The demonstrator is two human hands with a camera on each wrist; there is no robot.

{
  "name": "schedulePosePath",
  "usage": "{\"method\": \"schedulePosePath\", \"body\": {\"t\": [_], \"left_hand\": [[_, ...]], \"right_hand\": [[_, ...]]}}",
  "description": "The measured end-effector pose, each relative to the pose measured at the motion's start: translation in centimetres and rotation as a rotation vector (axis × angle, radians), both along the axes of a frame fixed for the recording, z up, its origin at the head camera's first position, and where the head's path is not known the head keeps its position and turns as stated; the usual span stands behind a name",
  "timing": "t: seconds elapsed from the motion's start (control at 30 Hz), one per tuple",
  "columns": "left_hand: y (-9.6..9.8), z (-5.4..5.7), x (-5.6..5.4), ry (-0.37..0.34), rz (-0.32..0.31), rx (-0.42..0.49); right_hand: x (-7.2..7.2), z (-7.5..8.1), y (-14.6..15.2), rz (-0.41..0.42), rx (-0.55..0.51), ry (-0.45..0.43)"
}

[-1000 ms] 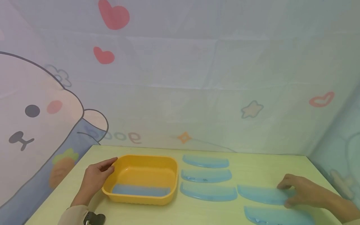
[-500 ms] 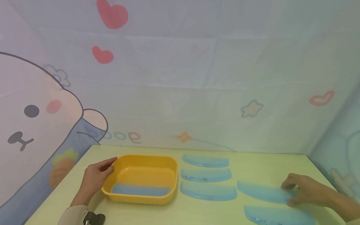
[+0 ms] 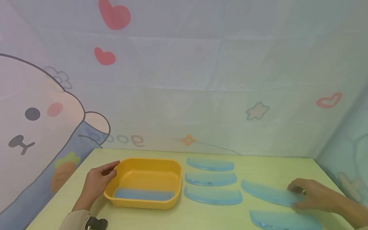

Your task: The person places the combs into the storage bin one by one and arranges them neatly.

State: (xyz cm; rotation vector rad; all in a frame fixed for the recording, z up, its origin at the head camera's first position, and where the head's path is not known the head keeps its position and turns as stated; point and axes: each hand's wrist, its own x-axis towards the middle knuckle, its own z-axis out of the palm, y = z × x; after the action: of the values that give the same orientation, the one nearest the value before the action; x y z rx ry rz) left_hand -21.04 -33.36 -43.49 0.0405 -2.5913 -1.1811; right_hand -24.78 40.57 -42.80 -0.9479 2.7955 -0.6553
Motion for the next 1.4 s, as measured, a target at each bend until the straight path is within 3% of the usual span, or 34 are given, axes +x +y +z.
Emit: {"method": "schedulePosePath", "body": {"t": [0.1,0.37,0.53,0.9,1.23,1.4], "left_hand": [[0.0,0.0,0.0,0.002,0.000,0.004],[0.0,-0.2,0.0,0.009,-0.002,0.005],[-0.1,-0.2,-0.1,0.006,0.001,0.002],[-0.1,-0.1,0.0,-0.003,-0.015,0.024],[-0.1,-0.1,0.0,0.000,-0.008,0.014],[0.0,-0.1,0.0,0.007,-0.006,0.012]], "right_hand": [[0.0,0.0,-0.1,0.035,-0.001,0.037],[-0.2,0.1,-0.8,0.099,0.029,0.244],[-0.4,0.6,-1.9,0.128,-0.016,0.318],[-0.8,2.1,-6.1,0.083,-0.079,0.385],[-1.7,2.8,-11.6,0.121,-0.171,0.361],[-1.9,3.5,-14.9,0.145,-0.207,0.307]]}}
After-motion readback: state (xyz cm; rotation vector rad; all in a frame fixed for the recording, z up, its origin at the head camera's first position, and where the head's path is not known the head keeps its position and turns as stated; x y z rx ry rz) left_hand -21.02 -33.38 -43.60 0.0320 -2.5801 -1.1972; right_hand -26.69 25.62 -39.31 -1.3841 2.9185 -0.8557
